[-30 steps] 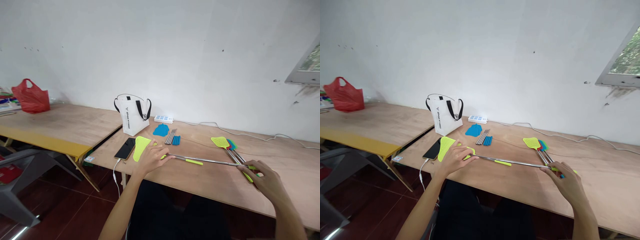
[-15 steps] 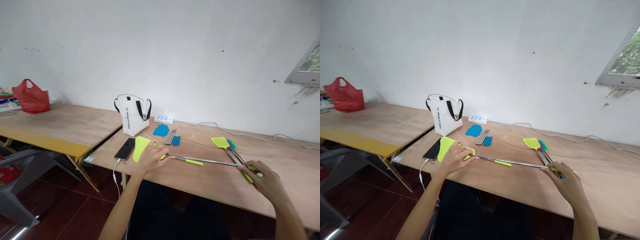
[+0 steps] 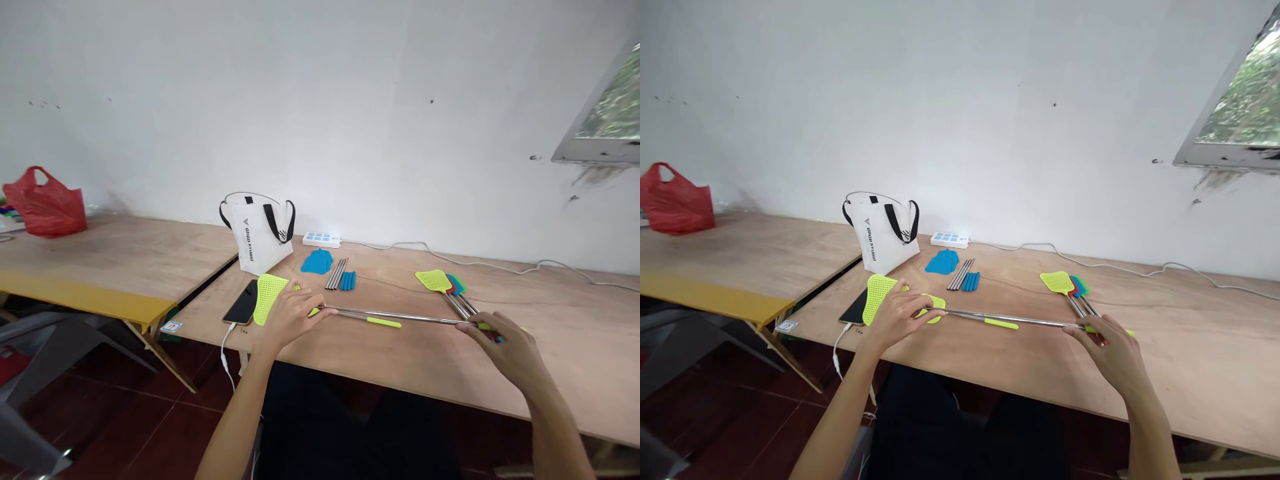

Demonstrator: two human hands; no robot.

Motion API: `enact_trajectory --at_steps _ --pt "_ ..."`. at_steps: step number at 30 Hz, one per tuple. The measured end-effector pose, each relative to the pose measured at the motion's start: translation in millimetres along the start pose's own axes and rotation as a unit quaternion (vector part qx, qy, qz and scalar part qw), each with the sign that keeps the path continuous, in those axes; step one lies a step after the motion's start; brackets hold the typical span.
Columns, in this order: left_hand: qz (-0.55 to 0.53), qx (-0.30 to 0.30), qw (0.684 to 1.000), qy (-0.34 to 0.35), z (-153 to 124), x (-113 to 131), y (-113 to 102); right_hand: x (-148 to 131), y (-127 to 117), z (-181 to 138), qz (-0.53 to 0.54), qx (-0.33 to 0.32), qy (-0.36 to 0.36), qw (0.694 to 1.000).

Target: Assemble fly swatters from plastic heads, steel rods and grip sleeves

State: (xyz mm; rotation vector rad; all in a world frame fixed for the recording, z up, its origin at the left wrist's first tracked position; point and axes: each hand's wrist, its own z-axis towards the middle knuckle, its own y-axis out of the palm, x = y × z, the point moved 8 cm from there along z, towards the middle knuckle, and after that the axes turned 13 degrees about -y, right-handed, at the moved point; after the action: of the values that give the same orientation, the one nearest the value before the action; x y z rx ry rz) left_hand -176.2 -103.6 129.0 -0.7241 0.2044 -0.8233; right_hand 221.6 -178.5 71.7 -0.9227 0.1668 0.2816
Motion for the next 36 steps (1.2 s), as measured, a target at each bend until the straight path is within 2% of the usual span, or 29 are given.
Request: enact_trajectory --at_steps 6,12,19,25,29,36 --pt "-0.004 -0.003 1.0 -0.008 2.0 -5.3 -8.3 -21.3 1.5 6.9 -0.001 0.015 -0.024 1.0" --pt "0.002 0.002 1.0 0.001 1.8 -7.3 -9.8 -32.8 -7.0 6.9 -0.014 0.023 -0.031 0.999" --pt "0.0 -0.006 1.0 0.0 2.2 -4.6 -14.7 -45.9 -4.3 5.4 -0.034 0.005 -0.059 0.998" --pt "0.024 0.003 0.999 0.038 1.8 23.6 3.6 -103.5 28.9 11.1 0.015 -0.004 -0.132 0.991" --pt "0.037 0.002 0.998 0.057 -0.1 42.1 19.9 -141.3 46.2 10.0 0.018 0.017 -0.139 0.99" --pt "0.007 -0.024 0.998 0.056 -2.4 60.0 34.8 -174.4 39.7 5.5 -0.025 0.064 -0.165 0.984"
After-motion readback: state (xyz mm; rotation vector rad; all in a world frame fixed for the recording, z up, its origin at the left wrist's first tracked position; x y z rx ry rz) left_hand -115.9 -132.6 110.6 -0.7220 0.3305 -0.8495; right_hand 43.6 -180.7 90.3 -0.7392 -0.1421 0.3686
